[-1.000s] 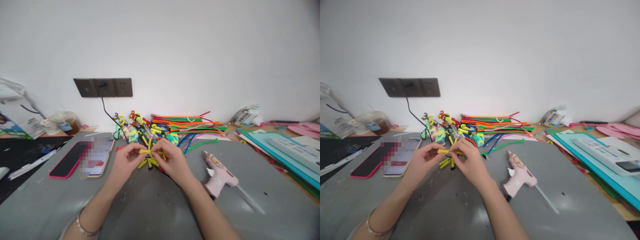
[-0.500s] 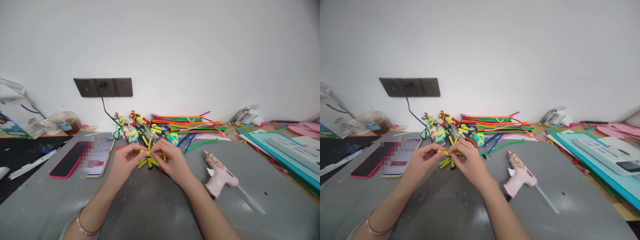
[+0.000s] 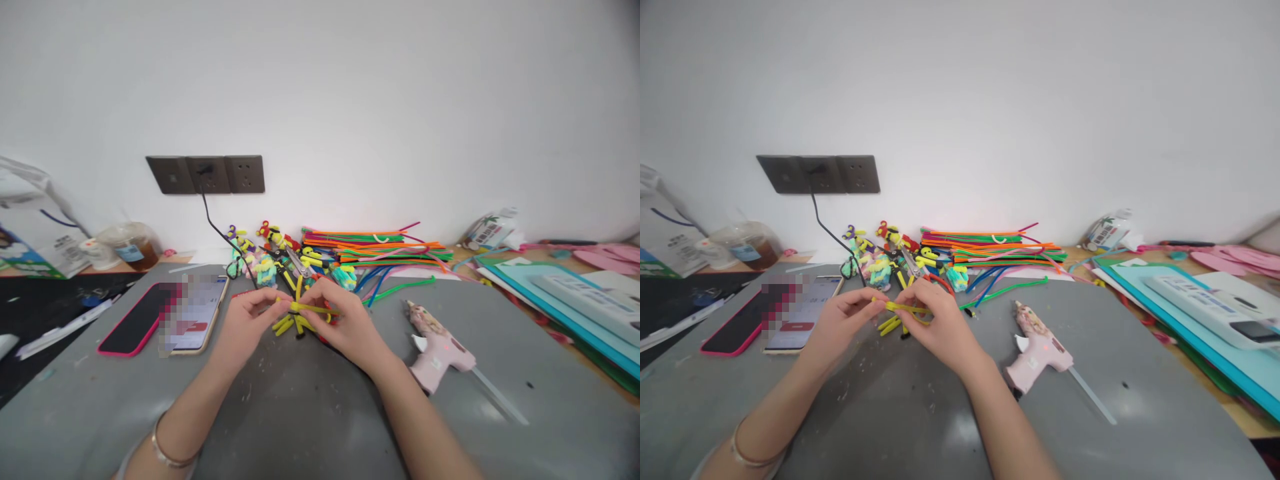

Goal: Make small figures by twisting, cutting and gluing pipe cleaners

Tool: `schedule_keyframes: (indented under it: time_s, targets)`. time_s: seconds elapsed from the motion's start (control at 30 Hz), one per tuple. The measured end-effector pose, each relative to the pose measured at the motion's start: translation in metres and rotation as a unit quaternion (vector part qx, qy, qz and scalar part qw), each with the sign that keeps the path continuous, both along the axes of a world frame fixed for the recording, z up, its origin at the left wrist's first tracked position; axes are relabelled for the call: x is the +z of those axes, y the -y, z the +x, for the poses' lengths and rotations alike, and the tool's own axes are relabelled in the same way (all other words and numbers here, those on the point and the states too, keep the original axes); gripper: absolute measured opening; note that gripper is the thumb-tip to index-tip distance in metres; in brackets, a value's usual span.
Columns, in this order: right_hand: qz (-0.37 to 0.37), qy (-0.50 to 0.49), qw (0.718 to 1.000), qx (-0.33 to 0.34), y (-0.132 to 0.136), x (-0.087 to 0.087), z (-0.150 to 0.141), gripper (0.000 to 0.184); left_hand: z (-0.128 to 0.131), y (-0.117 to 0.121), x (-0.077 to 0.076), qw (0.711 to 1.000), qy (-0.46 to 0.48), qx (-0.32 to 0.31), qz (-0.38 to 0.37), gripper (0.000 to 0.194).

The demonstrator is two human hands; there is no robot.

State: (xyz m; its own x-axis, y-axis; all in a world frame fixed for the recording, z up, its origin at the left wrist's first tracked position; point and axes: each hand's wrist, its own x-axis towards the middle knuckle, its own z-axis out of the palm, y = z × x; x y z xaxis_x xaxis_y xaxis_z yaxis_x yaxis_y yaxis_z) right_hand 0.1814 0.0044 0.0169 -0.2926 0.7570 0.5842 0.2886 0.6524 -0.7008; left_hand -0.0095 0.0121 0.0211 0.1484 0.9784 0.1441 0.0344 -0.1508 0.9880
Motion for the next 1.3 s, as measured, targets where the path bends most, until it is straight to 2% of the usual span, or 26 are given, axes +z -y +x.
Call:
schedule_keyframes:
  time_s: [0.3,0.57,0.77,1.3]
  targets:
    - [-0.064,-0.026,0.997,0.029,0.0003,0.0053,0.0046,0.009,-0.0005,0.0002,0.0025,0.999,0.020,0.001,-0.026,0.029]
    - [-0.106,-0.053,0.990,0.080,0.0019,0.0071,0.0076,0.020,-0.0008,0.0008,0.0027,0.996,0.049,-0.035,-0.059,0.033]
    - [-0.148,-0.076,0.981,0.096,0.0037,0.0094,0.0074,0.021,-0.0015,0.0011,0.0024,0.990,0.084,-0.053,-0.096,0.035]
    - [-0.153,-0.085,0.980,0.097,0.0033,0.0063,0.0074,0.022,-0.0008,0.0031,0.0046,0.993,0.068,-0.048,-0.086,0.033]
